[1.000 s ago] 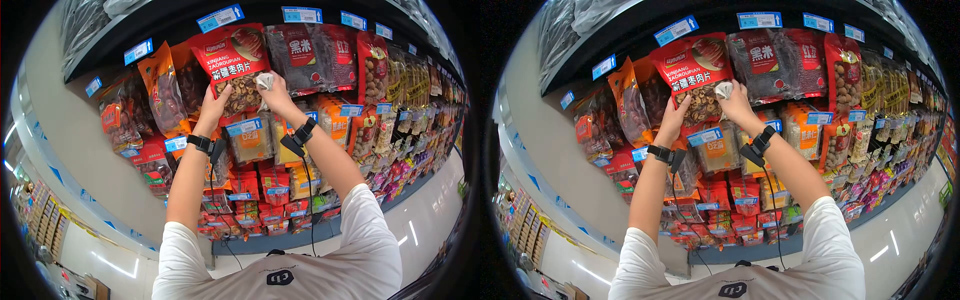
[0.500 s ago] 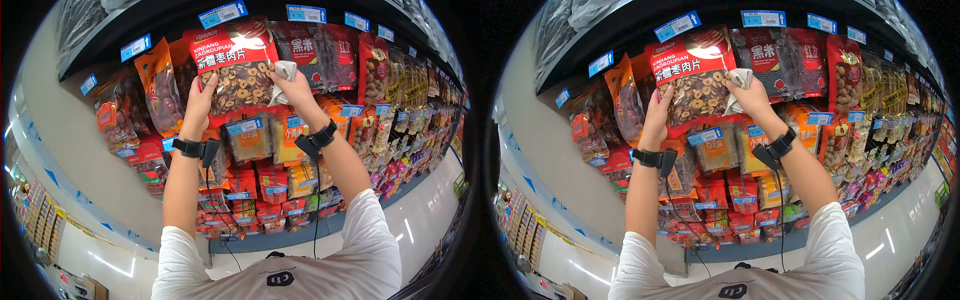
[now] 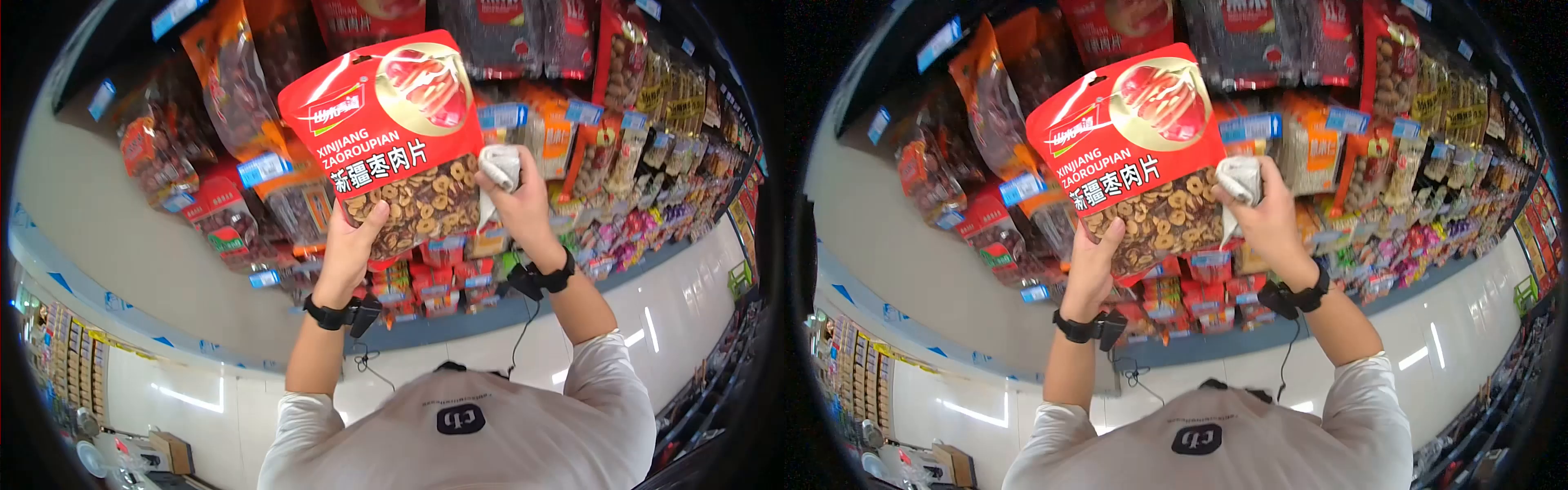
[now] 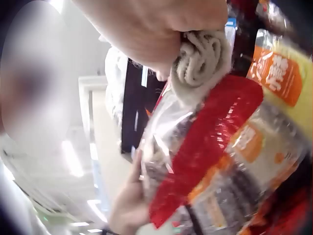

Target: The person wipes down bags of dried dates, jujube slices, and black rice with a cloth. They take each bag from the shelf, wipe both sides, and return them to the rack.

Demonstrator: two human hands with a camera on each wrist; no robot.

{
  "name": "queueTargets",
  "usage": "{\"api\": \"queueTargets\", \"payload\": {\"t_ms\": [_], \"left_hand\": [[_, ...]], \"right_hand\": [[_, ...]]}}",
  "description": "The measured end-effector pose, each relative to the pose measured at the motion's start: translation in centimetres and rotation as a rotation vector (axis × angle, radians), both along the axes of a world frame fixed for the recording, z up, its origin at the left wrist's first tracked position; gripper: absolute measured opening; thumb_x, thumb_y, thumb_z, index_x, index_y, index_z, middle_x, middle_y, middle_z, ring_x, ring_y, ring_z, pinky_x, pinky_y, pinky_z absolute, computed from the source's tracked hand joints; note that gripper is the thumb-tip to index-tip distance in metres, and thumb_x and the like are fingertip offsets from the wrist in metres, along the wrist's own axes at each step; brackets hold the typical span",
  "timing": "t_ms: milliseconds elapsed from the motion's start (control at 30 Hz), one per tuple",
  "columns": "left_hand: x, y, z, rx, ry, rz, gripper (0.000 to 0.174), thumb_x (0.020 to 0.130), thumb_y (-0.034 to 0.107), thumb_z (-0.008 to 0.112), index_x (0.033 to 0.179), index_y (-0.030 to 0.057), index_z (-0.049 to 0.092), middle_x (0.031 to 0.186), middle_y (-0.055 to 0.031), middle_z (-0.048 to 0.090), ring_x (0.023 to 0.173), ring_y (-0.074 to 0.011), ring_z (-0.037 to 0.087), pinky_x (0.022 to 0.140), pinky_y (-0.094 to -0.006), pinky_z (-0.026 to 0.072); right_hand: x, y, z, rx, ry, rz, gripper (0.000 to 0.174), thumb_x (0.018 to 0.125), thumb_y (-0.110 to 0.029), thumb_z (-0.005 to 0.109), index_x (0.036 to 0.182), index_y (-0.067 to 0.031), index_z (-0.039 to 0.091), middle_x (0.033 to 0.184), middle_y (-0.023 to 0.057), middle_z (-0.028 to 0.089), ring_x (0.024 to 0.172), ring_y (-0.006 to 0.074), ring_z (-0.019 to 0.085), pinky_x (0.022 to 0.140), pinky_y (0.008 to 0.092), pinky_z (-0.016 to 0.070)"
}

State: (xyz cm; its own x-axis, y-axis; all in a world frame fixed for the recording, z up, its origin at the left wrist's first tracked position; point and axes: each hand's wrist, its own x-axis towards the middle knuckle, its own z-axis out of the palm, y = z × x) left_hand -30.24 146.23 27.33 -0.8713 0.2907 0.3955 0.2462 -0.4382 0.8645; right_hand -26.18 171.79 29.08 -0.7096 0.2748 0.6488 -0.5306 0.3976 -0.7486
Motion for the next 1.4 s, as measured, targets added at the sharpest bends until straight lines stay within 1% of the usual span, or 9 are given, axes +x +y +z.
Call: {"api": "queueTargets", "payload": {"t_ms": [267, 400, 533, 633, 700, 867, 1100, 1233, 1400], "left_hand": [[2.0, 3.6, -5.1, 0.118, -0.079, 0.115, 0.043, 0.098, 0.011, 0.067, 0.135, 0.0018, 0.046, 0.131, -0.009, 0.059, 0.116, -0.016, 0.059, 0.1, -0.0341, 0.0478], [2.7, 3.0, -5.1, 0.067, -0.145, 0.105, 0.042, 0.099, 0.01, 0.066, 0.135, 0.0018, 0.046, 0.131, -0.0089, 0.059, 0.116, -0.0148, 0.058, 0.1, -0.0337, 0.0482], [2.8, 3.5, -5.3, 0.107, -0.119, 0.096, 0.044, 0.098, 0.01, 0.067, 0.136, 0.0018, 0.047, 0.131, -0.0087, 0.059, 0.116, -0.0156, 0.058, 0.101, -0.0337, 0.0472], [2.5, 3.1, -6.0, 0.082, -0.142, 0.067, 0.044, 0.097, 0.009, 0.068, 0.136, 0.0016, 0.047, 0.132, -0.009, 0.059, 0.117, -0.0159, 0.058, 0.102, -0.0339, 0.0465], [2.9, 3.0, -5.7, 0.101, -0.127, 0.063, 0.043, 0.098, 0.011, 0.067, 0.135, 0.0015, 0.048, 0.13, -0.0093, 0.06, 0.116, -0.0155, 0.059, 0.1, -0.0334, 0.048], [3.8, 2.9, -5.4, 0.128, -0.213, -0.038, 0.037, 0.099, 0.013, 0.066, 0.131, 0.0011, 0.052, 0.124, -0.0086, 0.064, 0.109, -0.0145, 0.062, 0.095, -0.0326, 0.0511], [5.4, 4.3, -5.9, 0.155, -0.229, -0.079, 0.04, 0.098, 0.013, 0.067, 0.133, 0.0024, 0.05, 0.128, -0.0093, 0.062, 0.113, -0.0148, 0.061, 0.096, -0.0332, 0.0516], [6.9, 5.4, -6.6, 0.126, -0.281, -0.055, 0.041, 0.1, 0.016, 0.065, 0.134, 0.0023, 0.048, 0.129, -0.0103, 0.06, 0.112, -0.0165, 0.061, 0.094, -0.0344, 0.053], [10.0, 7.2, -5.8, 0.144, -0.26, 0.093, 0.041, 0.101, 0.016, 0.064, 0.135, 0.0027, 0.047, 0.128, -0.0103, 0.06, 0.112, -0.0173, 0.062, 0.094, -0.0349, 0.0544]], "right_hand": [[2.5, -5.1, -7.0, 1.014, 0.368, -0.256, 0.054, 0.094, -0.015, 0.062, 0.144, -0.002, 0.049, 0.154, 0.0218, 0.042, 0.148, 0.0412, 0.03, 0.121, 0.0493, 0.0215], [0.3, -1.1, -5.8, 0.383, 0.175, -0.336, 0.051, 0.092, -0.01, 0.056, 0.143, -0.0109, 0.055, 0.152, 0.0146, 0.049, 0.146, 0.0337, 0.038, 0.121, 0.053, 0.0229], [4.4, -4.5, -8.1, 0.906, 0.303, -0.196, 0.048, 0.089, -0.005, 0.056, 0.136, -0.01, 0.059, 0.146, 0.0129, 0.055, 0.142, 0.0333, 0.045, 0.118, 0.0528, 0.0292], [3.7, -2.2, -8.9, 0.956, 0.338, -0.189, 0.048, 0.088, -0.005, 0.056, 0.137, -0.0093, 0.059, 0.146, 0.0133, 0.054, 0.141, 0.0344, 0.045, 0.116, 0.0534, 0.0306], [3.3, -1.1, -7.5, 0.629, 0.209, -0.303, 0.052, 0.089, -0.006, 0.058, 0.141, -0.0075, 0.055, 0.149, 0.0136, 0.052, 0.142, 0.0372, 0.043, 0.117, 0.0551, 0.0289], [7.6, -4.2, -9.6, 1.134, 0.327, -0.165, 0.042, 0.091, -0.013, 0.061, 0.131, -0.0218, 0.065, 0.142, 0.0051, 0.06, 0.138, 0.0275, 0.049, 0.119, 0.0496, 0.0266], [8.4, -1.5, -10.7, 0.726, 0.225, -0.476, 0.044, 0.086, -0.012, 0.068, 0.13, -0.0199, 0.067, 0.15, 0.0089, 0.052, 0.142, 0.029, 0.044, 0.12, 0.0506, 0.025], [10.3, -1.4, -12.2, 1.101, 0.369, -0.211, 0.044, 0.09, -0.012, 0.064, 0.133, -0.0224, 0.065, 0.152, 0.0084, 0.05, 0.143, 0.0291, 0.042, 0.121, 0.052, 0.0235], [9.8, 1.9, -11.6, 0.629, 0.273, -0.306, 0.056, 0.082, -0.004, 0.062, 0.137, -0.0158, 0.062, 0.154, 0.018, 0.044, 0.143, 0.0384, 0.04, 0.117, 0.0546, 0.0278]]}}
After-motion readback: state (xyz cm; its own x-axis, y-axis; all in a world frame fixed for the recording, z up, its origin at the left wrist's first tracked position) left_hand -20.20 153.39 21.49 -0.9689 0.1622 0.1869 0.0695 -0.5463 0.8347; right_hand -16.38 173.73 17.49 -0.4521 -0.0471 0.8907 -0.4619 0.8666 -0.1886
